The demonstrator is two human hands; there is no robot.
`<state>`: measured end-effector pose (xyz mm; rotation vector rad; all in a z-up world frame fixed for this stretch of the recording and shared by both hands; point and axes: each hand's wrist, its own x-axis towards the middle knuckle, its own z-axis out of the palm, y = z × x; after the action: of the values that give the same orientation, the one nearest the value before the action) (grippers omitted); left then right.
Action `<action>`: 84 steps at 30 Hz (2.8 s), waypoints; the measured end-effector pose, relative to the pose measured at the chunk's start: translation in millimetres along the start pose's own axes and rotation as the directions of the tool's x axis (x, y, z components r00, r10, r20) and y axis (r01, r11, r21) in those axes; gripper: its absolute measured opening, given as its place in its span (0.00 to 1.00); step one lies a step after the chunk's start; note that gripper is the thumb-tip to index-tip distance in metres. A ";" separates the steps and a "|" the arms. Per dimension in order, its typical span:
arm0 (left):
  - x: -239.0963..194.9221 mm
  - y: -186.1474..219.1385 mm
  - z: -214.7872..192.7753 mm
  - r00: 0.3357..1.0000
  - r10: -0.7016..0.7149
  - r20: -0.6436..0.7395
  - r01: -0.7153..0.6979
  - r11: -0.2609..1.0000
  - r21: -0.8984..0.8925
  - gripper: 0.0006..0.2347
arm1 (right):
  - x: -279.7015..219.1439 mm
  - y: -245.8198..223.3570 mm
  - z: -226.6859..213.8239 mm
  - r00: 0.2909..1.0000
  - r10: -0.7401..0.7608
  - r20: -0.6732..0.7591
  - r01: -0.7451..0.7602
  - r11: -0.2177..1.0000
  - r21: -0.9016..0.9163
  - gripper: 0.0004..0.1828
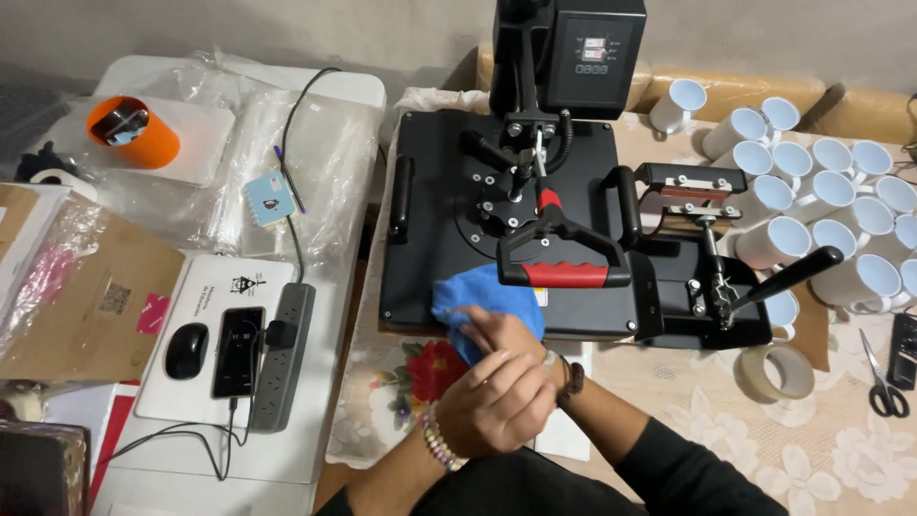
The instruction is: The person is organizing white mugs on a table, cleaning the heat press surface with a blue cloth, and preparing the machine for use.
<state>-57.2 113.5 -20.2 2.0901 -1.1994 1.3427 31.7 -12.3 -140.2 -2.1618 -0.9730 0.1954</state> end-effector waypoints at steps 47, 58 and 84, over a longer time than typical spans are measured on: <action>-97.4 -5.2 8.3 0.754 -0.549 0.360 0.590 0.807 -0.004 0.07 | -87.4 40.3 -14.8 0.951 0.120 -0.286 -0.263 0.799 -0.541 0.38; -90.7 -5.1 75.2 0.537 -0.553 0.637 0.659 0.746 0.092 0.26 | -64.1 8.7 0.4 0.998 0.000 -0.066 -0.035 0.849 -0.526 0.39; -115.3 -110.8 133.8 0.577 -0.789 0.212 0.767 0.612 0.193 0.13 | 13.4 194.8 -159.3 0.519 0.600 -0.608 -0.825 0.537 -0.175 0.27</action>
<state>86.1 135.6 -170.1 2.4578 -0.1599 0.6771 220.3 -178.5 -158.4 -2.7501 0.3175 -0.2058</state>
